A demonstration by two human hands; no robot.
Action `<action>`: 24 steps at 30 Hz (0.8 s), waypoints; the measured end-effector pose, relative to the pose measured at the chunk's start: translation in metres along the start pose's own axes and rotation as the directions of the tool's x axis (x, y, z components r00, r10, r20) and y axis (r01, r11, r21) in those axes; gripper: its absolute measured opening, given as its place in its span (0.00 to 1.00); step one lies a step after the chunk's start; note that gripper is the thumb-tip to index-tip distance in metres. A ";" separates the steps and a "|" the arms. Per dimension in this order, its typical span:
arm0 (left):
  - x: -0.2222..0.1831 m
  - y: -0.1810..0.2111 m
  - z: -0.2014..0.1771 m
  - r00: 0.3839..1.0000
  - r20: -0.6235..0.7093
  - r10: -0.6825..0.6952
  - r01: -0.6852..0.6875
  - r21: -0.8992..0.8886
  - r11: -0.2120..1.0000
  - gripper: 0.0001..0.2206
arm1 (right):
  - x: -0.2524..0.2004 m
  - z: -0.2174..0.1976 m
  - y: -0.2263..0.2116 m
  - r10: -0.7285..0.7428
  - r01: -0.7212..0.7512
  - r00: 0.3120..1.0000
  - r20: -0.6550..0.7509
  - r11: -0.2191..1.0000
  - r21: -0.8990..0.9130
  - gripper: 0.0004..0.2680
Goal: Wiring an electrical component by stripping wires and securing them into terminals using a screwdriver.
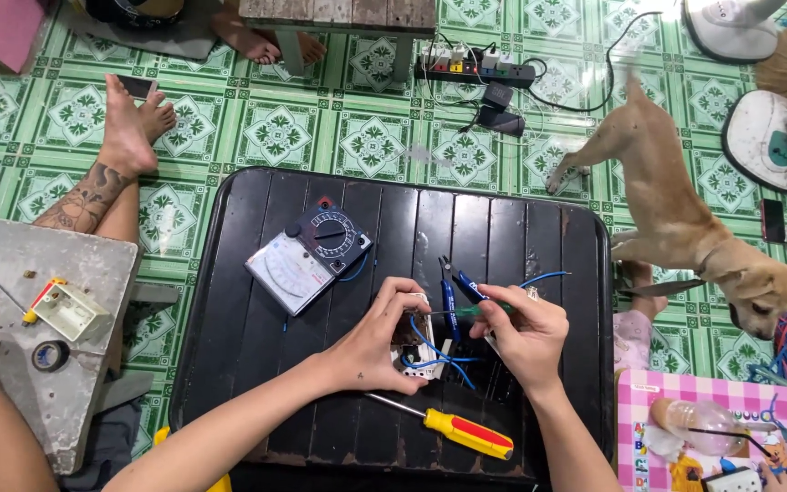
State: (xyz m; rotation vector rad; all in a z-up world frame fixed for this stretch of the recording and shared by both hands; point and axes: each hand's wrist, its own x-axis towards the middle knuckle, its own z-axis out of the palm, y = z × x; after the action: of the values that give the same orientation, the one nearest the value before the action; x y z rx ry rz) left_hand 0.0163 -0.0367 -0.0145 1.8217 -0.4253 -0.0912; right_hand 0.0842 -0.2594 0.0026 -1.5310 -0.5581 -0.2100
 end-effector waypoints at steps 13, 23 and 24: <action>-0.002 -0.003 0.002 1.000 0.001 0.003 -0.003 0.006 1.000 0.36 | 0.003 -0.003 -0.001 -0.137 0.144 0.985 0.101 0.987 -0.072 0.11; -0.003 0.000 0.000 1.000 -0.002 0.009 -0.009 0.009 1.000 0.36 | 0.002 0.000 -0.002 -0.116 0.120 0.986 0.116 0.992 -0.029 0.11; -0.001 -0.001 0.000 1.000 -0.001 0.014 -0.014 0.007 1.000 0.36 | 0.002 0.000 -0.001 -0.106 0.110 0.989 0.100 0.994 -0.030 0.11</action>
State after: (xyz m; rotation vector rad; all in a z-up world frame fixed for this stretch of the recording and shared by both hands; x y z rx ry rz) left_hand 0.0151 -0.0361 -0.0154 1.8249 -0.4379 -0.0794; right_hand 0.0861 -0.2593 0.0045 -1.5528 -0.7198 -0.2291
